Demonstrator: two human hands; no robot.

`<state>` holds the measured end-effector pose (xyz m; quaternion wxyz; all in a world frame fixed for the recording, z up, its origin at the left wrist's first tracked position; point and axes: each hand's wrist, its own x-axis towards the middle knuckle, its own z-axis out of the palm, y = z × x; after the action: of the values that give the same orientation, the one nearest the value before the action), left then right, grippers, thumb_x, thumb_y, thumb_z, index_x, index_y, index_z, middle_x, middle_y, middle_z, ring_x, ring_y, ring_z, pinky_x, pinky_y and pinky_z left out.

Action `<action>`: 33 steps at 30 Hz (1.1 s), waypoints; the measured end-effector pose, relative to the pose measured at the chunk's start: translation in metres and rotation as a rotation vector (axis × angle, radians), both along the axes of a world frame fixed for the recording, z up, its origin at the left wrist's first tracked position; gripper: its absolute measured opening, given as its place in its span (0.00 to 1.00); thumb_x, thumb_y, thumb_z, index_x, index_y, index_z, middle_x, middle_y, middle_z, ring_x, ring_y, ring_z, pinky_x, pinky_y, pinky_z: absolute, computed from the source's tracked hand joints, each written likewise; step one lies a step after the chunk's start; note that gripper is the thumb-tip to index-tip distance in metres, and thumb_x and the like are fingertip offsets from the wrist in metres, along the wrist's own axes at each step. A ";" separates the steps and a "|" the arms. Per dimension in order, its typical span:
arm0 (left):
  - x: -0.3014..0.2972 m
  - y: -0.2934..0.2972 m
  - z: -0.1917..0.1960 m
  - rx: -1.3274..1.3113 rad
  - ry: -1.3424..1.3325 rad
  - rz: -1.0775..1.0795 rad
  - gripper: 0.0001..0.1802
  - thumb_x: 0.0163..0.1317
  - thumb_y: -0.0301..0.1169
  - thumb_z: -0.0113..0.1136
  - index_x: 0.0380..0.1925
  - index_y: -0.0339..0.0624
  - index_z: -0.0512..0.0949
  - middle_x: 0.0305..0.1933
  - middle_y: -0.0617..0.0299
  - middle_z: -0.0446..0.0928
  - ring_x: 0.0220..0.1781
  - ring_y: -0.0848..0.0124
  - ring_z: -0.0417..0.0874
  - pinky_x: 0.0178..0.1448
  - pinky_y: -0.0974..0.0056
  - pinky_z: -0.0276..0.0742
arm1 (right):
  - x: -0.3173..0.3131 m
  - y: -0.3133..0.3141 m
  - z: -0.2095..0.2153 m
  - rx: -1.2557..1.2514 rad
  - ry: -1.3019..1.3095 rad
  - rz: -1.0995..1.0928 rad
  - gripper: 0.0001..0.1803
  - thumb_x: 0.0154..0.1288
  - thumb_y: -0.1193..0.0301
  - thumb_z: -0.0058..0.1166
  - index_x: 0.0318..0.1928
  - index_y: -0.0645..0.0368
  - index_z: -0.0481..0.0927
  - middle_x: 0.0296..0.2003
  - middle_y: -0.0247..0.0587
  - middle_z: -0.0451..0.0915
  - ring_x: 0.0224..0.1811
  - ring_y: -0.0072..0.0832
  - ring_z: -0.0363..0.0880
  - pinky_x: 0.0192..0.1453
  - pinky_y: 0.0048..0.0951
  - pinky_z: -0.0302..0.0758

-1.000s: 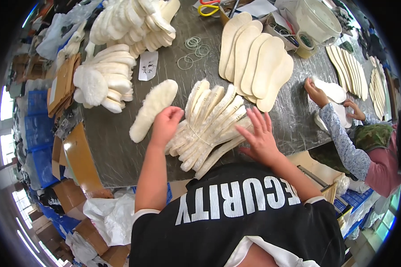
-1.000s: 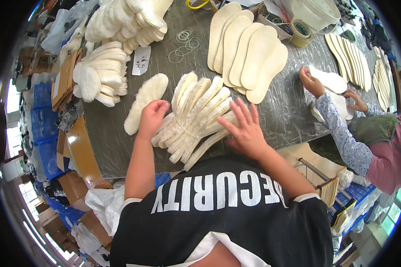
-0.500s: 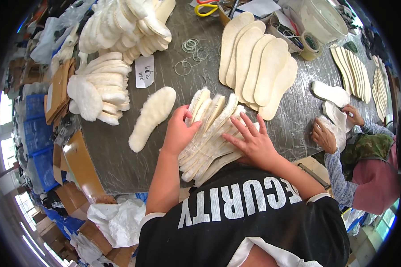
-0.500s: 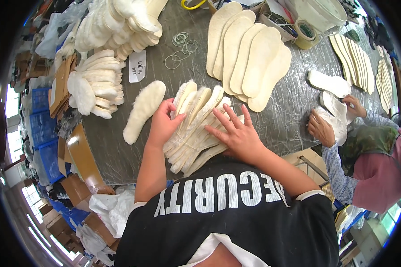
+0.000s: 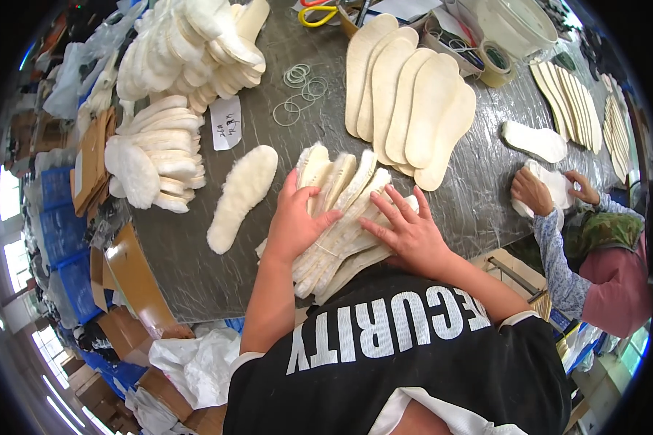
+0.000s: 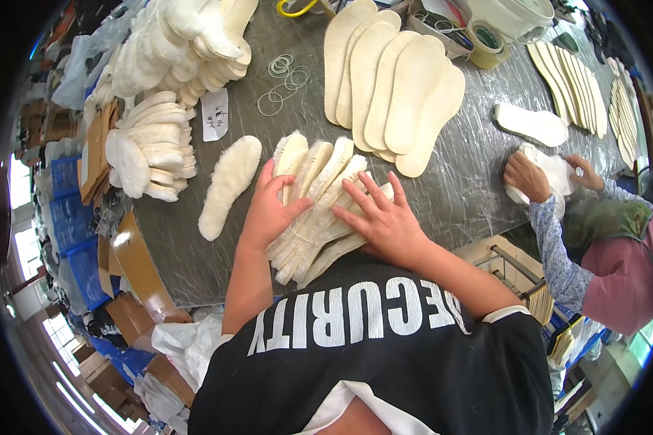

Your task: Peeling adhesive pads, sticking them to shoe insoles, and bundling completed insoles with rubber bands.

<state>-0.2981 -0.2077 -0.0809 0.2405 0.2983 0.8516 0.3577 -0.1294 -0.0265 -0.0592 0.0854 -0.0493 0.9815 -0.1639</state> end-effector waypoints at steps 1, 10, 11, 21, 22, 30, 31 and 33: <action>0.002 0.002 0.005 -0.022 0.022 -0.021 0.20 0.51 0.33 0.65 0.43 0.34 0.75 0.67 0.39 0.54 0.67 0.49 0.60 0.66 0.57 0.60 | 0.001 0.000 0.000 0.004 0.012 -0.011 0.53 0.30 0.55 0.71 0.65 0.34 0.61 0.68 0.38 0.51 0.72 0.41 0.47 0.70 0.59 0.36; 0.009 0.003 -0.015 0.063 0.256 -0.106 0.19 0.49 0.32 0.66 0.42 0.45 0.75 0.69 0.43 0.51 0.68 0.44 0.54 0.68 0.51 0.55 | 0.019 0.005 -0.005 -0.033 0.069 -0.183 0.49 0.34 0.57 0.70 0.63 0.37 0.64 0.66 0.41 0.56 0.70 0.40 0.51 0.69 0.57 0.42; 0.010 0.004 -0.015 -0.012 0.300 -0.230 0.18 0.49 0.32 0.66 0.41 0.47 0.75 0.69 0.44 0.51 0.67 0.43 0.53 0.68 0.50 0.54 | 0.023 0.006 -0.007 -0.037 0.077 -0.202 0.48 0.35 0.58 0.69 0.63 0.38 0.64 0.66 0.42 0.56 0.70 0.40 0.51 0.69 0.56 0.43; 0.027 0.009 -0.001 -0.138 0.409 -0.216 0.37 0.37 0.46 0.74 0.47 0.40 0.73 0.69 0.45 0.50 0.68 0.40 0.48 0.69 0.45 0.49 | 0.033 0.002 -0.022 -0.220 0.224 -0.329 0.46 0.36 0.65 0.70 0.62 0.47 0.65 0.65 0.49 0.56 0.67 0.47 0.55 0.68 0.48 0.55; 0.034 0.012 0.008 -0.145 0.385 -0.218 0.40 0.35 0.47 0.74 0.48 0.40 0.71 0.70 0.45 0.48 0.69 0.40 0.47 0.69 0.44 0.49 | 0.031 0.001 -0.026 -0.225 0.231 -0.325 0.46 0.36 0.65 0.70 0.62 0.47 0.65 0.65 0.49 0.56 0.67 0.47 0.55 0.68 0.48 0.55; 0.053 0.012 0.014 -0.178 0.394 -0.262 0.46 0.33 0.52 0.73 0.54 0.44 0.68 0.71 0.51 0.45 0.71 0.41 0.42 0.67 0.39 0.50 | 0.018 -0.008 -0.029 -0.252 0.331 -0.340 0.45 0.36 0.65 0.70 0.60 0.47 0.65 0.64 0.50 0.56 0.65 0.47 0.56 0.65 0.47 0.58; 0.054 0.011 0.013 -0.159 0.383 -0.260 0.46 0.34 0.51 0.73 0.55 0.44 0.68 0.71 0.51 0.46 0.71 0.42 0.42 0.67 0.40 0.49 | 0.019 -0.009 -0.028 -0.226 0.311 -0.328 0.46 0.36 0.64 0.70 0.61 0.46 0.65 0.64 0.49 0.56 0.66 0.46 0.55 0.66 0.48 0.56; 0.054 0.009 0.011 -0.139 0.391 -0.246 0.46 0.34 0.52 0.73 0.55 0.44 0.68 0.71 0.51 0.47 0.71 0.43 0.42 0.67 0.40 0.49 | 0.017 -0.012 -0.025 -0.173 0.301 -0.292 0.45 0.37 0.63 0.70 0.61 0.46 0.65 0.64 0.49 0.56 0.66 0.46 0.55 0.67 0.49 0.55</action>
<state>-0.2442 -0.1992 -0.0701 0.1327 0.4462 0.8617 0.2018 -0.1123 -0.0381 -0.0840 -0.0914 0.0622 0.9623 -0.2486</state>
